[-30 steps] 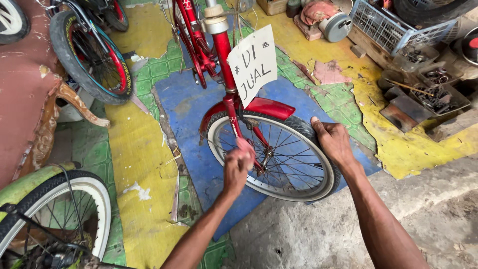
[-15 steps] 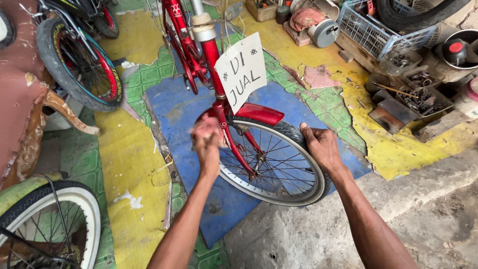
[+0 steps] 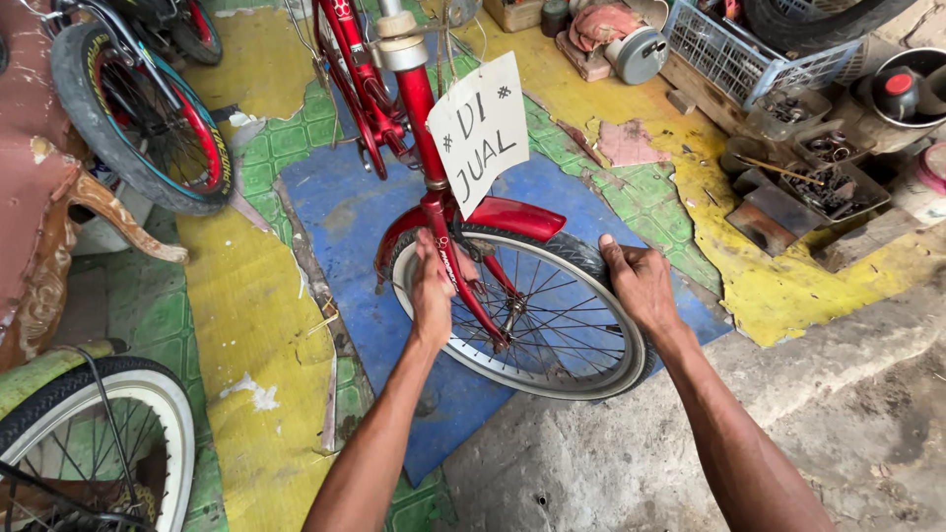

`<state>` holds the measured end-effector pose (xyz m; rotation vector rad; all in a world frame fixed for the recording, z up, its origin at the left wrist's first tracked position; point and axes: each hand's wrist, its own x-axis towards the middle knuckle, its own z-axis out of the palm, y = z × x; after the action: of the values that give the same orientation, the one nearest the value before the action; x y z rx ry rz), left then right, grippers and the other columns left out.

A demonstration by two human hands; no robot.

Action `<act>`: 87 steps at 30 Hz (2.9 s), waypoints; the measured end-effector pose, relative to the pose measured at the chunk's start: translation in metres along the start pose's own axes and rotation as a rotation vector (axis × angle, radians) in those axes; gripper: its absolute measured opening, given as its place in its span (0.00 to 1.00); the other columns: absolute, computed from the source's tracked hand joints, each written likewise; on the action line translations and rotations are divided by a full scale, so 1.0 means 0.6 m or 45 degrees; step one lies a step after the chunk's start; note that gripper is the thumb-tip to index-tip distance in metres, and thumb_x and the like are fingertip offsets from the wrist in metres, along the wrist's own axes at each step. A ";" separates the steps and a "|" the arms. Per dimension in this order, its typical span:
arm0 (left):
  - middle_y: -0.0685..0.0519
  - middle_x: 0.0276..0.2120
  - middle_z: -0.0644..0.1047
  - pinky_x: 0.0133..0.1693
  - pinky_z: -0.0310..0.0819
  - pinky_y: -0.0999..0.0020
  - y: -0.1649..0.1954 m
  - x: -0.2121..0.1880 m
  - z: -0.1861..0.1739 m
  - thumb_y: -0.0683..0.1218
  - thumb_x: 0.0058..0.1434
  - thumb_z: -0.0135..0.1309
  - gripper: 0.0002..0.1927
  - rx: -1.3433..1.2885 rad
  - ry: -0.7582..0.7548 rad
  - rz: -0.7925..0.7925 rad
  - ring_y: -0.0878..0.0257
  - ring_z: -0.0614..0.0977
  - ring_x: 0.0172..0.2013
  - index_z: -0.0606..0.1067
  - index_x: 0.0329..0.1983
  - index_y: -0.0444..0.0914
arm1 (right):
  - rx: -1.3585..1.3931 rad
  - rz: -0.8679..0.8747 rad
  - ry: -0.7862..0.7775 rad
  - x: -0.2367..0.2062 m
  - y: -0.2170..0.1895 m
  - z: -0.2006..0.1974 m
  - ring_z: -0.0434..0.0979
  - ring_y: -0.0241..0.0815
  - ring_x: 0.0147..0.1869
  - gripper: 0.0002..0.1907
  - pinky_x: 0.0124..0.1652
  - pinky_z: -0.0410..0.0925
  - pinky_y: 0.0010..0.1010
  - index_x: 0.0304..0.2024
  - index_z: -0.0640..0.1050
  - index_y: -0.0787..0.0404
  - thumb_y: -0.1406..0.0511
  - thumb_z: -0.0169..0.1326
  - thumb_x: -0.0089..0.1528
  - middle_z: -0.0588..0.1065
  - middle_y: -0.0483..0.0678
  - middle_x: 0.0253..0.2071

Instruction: The person wipes down a red bicycle with a pink cloth, cleaning the front wheel, spokes, fender, and frame, then moves around the bike to wipe the seat, rear rack, and lower frame areas.

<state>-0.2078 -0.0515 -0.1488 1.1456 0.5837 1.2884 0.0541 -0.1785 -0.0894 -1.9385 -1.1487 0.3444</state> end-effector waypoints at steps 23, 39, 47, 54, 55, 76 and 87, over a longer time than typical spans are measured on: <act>0.52 0.29 0.76 0.32 0.74 0.72 -0.081 -0.139 -0.008 0.46 0.75 0.42 0.13 0.732 0.078 -0.056 0.68 0.76 0.29 0.74 0.51 0.34 | 0.017 -0.015 0.019 -0.005 0.005 -0.001 0.61 0.42 0.22 0.35 0.29 0.61 0.44 0.21 0.74 0.70 0.47 0.47 0.69 0.62 0.53 0.14; 0.54 0.31 0.76 0.31 0.68 0.68 0.056 0.025 0.014 0.48 0.77 0.48 0.12 0.211 0.389 0.325 0.66 0.73 0.30 0.76 0.47 0.35 | 0.452 0.427 -0.272 -0.042 -0.018 -0.026 0.61 0.38 0.19 0.30 0.24 0.59 0.40 0.24 0.78 0.65 0.47 0.51 0.66 0.67 0.45 0.16; 0.45 0.49 0.75 0.40 0.84 0.65 0.043 -0.029 -0.006 0.39 0.71 0.48 0.07 1.189 0.122 0.856 0.55 0.82 0.45 0.77 0.47 0.33 | 0.469 0.279 -0.454 -0.068 -0.007 -0.020 0.75 0.39 0.40 0.28 0.40 0.71 0.41 0.40 0.84 0.67 0.47 0.56 0.60 0.81 0.47 0.38; 0.48 0.45 0.74 0.35 0.80 0.71 0.083 -0.057 0.004 0.35 0.68 0.47 0.08 0.837 0.108 0.376 0.60 0.82 0.39 0.74 0.48 0.31 | 0.221 0.246 -0.669 -0.038 -0.010 -0.009 0.82 0.46 0.51 0.36 0.49 0.75 0.41 0.47 0.85 0.69 0.43 0.53 0.60 0.85 0.56 0.47; 0.48 0.45 0.74 0.35 0.79 0.71 0.093 -0.058 0.010 0.35 0.68 0.46 0.09 0.630 0.133 0.364 0.61 0.82 0.39 0.73 0.49 0.31 | 0.209 0.247 -0.639 -0.036 -0.012 -0.008 0.83 0.48 0.51 0.37 0.50 0.75 0.40 0.47 0.84 0.70 0.42 0.51 0.62 0.84 0.57 0.46; 0.39 0.46 0.80 0.45 0.82 0.58 0.325 -0.111 0.211 0.39 0.67 0.51 0.08 0.654 -0.009 0.653 0.46 0.85 0.43 0.75 0.43 0.28 | 1.096 0.351 -0.602 -0.104 -0.253 -0.054 0.81 0.43 0.50 0.28 0.51 0.73 0.35 0.64 0.72 0.64 0.56 0.43 0.66 0.80 0.51 0.51; 0.38 0.53 0.80 0.59 0.73 0.58 0.389 -0.148 0.370 0.48 0.68 0.56 0.28 0.525 -0.576 -0.142 0.48 0.83 0.57 0.68 0.67 0.28 | 1.467 0.919 -0.180 -0.143 -0.212 -0.210 0.74 0.48 0.43 0.24 0.39 0.67 0.38 0.61 0.72 0.68 0.55 0.40 0.77 0.78 0.54 0.45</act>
<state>-0.1387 -0.2350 0.1218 1.6619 0.5752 0.7890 0.0069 -0.2852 0.0714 -1.1774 -0.1164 1.2217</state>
